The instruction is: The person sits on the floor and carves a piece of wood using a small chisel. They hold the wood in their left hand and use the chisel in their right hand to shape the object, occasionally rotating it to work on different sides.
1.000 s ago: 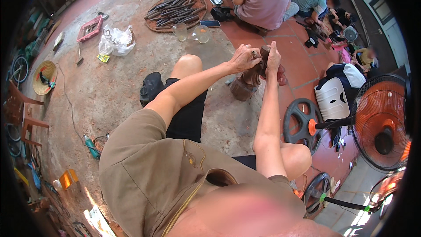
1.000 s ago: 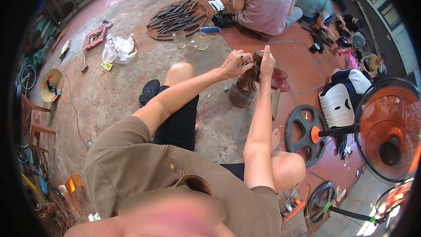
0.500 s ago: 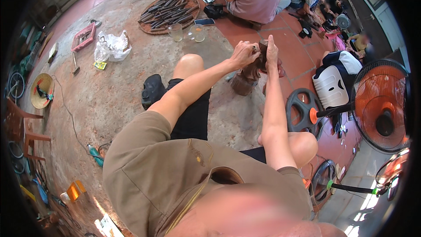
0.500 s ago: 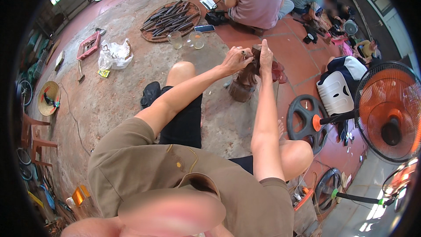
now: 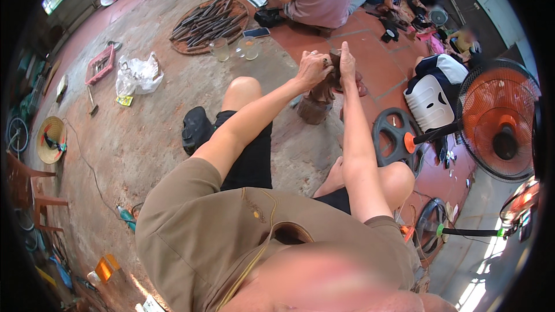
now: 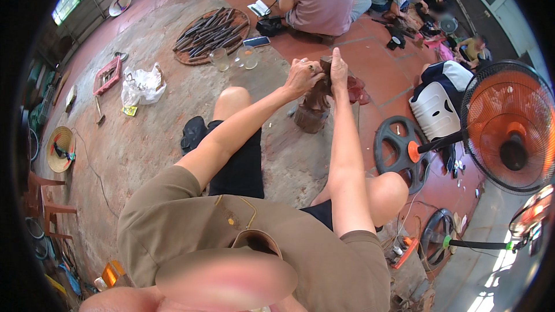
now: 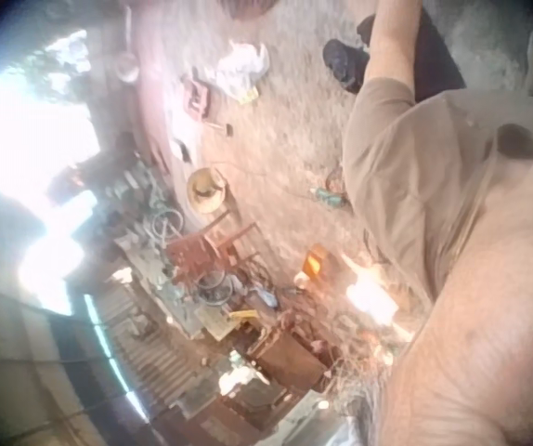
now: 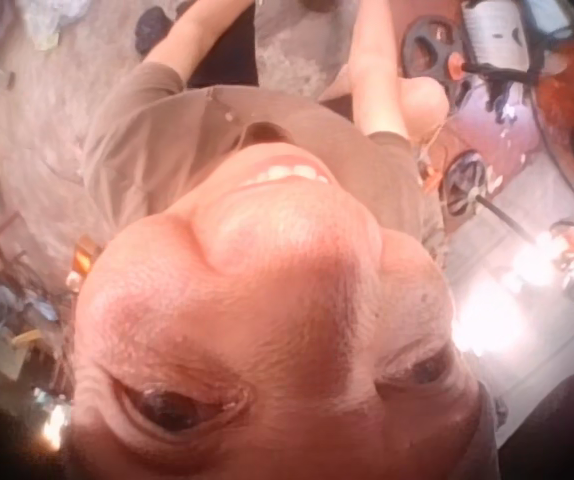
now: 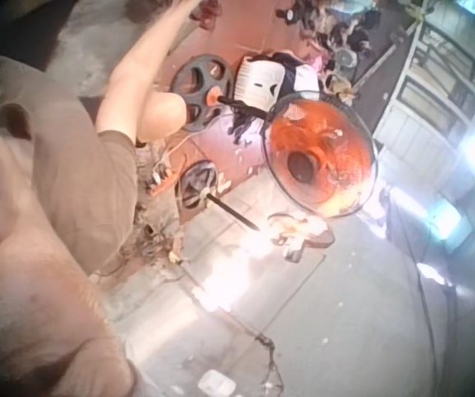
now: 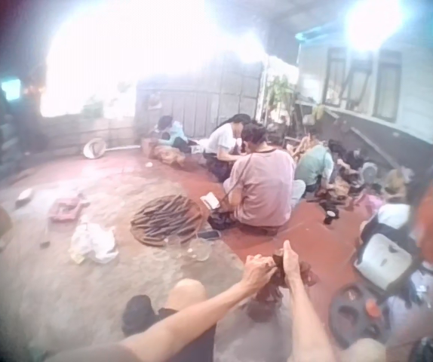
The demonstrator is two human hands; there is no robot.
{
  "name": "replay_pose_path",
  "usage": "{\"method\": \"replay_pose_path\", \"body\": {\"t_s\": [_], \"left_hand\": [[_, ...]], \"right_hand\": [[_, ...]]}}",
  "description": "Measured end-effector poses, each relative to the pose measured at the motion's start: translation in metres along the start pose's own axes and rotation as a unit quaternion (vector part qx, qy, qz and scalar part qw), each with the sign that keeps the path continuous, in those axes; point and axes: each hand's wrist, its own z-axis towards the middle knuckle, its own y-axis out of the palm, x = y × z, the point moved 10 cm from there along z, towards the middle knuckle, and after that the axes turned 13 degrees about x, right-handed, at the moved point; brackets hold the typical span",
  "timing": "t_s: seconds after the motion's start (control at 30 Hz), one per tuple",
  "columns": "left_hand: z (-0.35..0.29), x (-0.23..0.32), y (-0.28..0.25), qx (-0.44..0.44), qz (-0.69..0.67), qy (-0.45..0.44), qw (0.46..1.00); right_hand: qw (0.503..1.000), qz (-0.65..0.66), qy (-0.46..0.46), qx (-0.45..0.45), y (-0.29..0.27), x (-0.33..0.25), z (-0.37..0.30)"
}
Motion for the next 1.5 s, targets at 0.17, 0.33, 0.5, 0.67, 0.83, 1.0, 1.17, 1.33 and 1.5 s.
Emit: {"method": "replay_pose_path", "body": {"t_s": [0.17, 0.33, 0.5, 0.67, 0.83, 1.0, 1.17, 1.33, 1.5], "left_hand": [[0.004, 0.001, -0.006, 0.036, -0.039, 0.0, 0.999], [0.006, 0.004, -0.005, 0.067, -0.055, 0.01, 0.996], [0.01, 0.008, -0.002, 0.053, -0.053, 0.012, 0.997], [0.002, -0.005, 0.019, -0.057, 0.031, 0.018, 0.998], [0.0, -0.029, 0.011, -0.105, -0.039, -0.156, 0.981], [0.001, -0.029, 0.013, -0.043, -0.227, -0.25, 0.94], [0.013, 0.024, 0.007, 0.059, -0.054, 0.054, 0.995], [0.01, 0.014, 0.015, 0.027, 0.018, 0.044, 0.999], [0.004, -0.028, 0.015, -0.038, -0.066, -0.171, 0.982]], "right_hand": [[0.999, -0.022, -0.03, 0.008, -0.002, 0.004, 0.009], [0.999, -0.027, -0.045, -0.009, -0.002, 0.003, 0.014], [0.997, -0.021, -0.064, -0.024, -0.002, -0.012, 0.018], [1.0, 0.011, -0.016, -0.012, -0.009, -0.001, 0.023], [0.994, 0.081, 0.049, -0.055, -0.028, 0.017, 0.029], [0.995, 0.074, 0.026, -0.066, -0.022, 0.012, 0.025], [0.996, 0.07, 0.036, -0.042, -0.012, 0.027, 0.033], [0.999, 0.048, -0.006, -0.001, -0.005, 0.021, 0.038], [0.998, 0.041, -0.015, -0.039, -0.006, 0.023, 0.035]]}}
